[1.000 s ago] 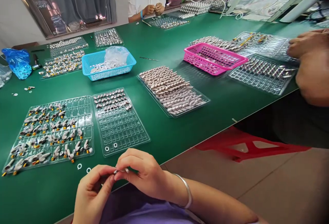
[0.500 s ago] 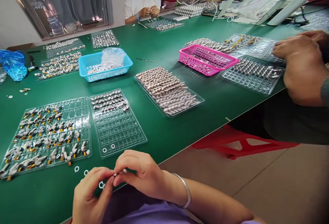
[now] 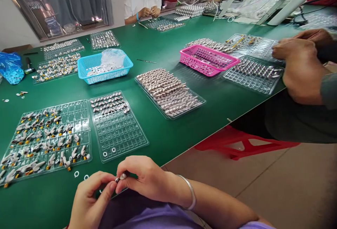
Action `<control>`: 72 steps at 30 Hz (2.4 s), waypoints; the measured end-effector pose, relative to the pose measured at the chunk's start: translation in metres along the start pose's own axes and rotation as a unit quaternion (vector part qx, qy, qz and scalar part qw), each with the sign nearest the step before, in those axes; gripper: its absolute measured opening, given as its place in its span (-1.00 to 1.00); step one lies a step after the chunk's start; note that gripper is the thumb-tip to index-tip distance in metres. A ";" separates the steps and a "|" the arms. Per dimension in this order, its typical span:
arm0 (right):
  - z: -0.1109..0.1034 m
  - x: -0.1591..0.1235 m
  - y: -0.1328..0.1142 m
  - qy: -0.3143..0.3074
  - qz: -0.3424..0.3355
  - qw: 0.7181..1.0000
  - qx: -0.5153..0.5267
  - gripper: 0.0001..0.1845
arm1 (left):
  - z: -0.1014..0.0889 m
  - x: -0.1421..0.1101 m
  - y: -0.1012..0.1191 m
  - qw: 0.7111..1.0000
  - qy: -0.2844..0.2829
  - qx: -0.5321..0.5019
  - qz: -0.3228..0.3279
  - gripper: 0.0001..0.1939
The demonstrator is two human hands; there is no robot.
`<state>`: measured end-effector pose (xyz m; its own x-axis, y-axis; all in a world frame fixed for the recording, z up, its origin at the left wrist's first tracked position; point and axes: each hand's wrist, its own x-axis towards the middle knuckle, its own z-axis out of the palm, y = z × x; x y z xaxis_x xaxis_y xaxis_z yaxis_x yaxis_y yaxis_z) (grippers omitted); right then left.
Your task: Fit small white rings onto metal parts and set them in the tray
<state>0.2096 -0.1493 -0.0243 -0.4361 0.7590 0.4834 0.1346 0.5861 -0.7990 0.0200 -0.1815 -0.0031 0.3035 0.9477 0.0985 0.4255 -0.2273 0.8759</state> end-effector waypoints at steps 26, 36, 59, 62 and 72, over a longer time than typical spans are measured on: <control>0.001 0.001 -0.004 -0.016 -0.149 0.956 -0.254 -0.73 | 0.007 -0.004 0.001 0.947 0.120 0.255 0.156 -0.92; -0.010 0.003 -0.001 -0.063 -0.240 0.921 -0.302 -0.67 | 0.006 0.006 0.011 0.933 0.040 0.331 0.137 -0.89; -0.004 0.002 0.002 -0.023 -0.162 0.983 -0.087 -0.91 | -0.006 0.010 0.004 0.981 -0.074 -0.064 -0.168 -0.88; -0.008 0.002 0.001 -0.003 -0.096 0.995 -0.025 -0.93 | -0.015 0.009 -0.001 0.988 -0.052 0.080 -0.125 -0.90; -0.004 0.002 0.016 0.069 0.045 0.996 0.041 -0.92 | -0.065 0.056 -0.017 0.914 0.042 0.402 0.025 -0.73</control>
<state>0.2148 -0.1374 -0.0352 -0.2986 0.8425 0.4483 0.0923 0.4931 -0.8651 -0.0253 -0.1097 0.0187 0.2884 0.9376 0.1945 0.9122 -0.3307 0.2418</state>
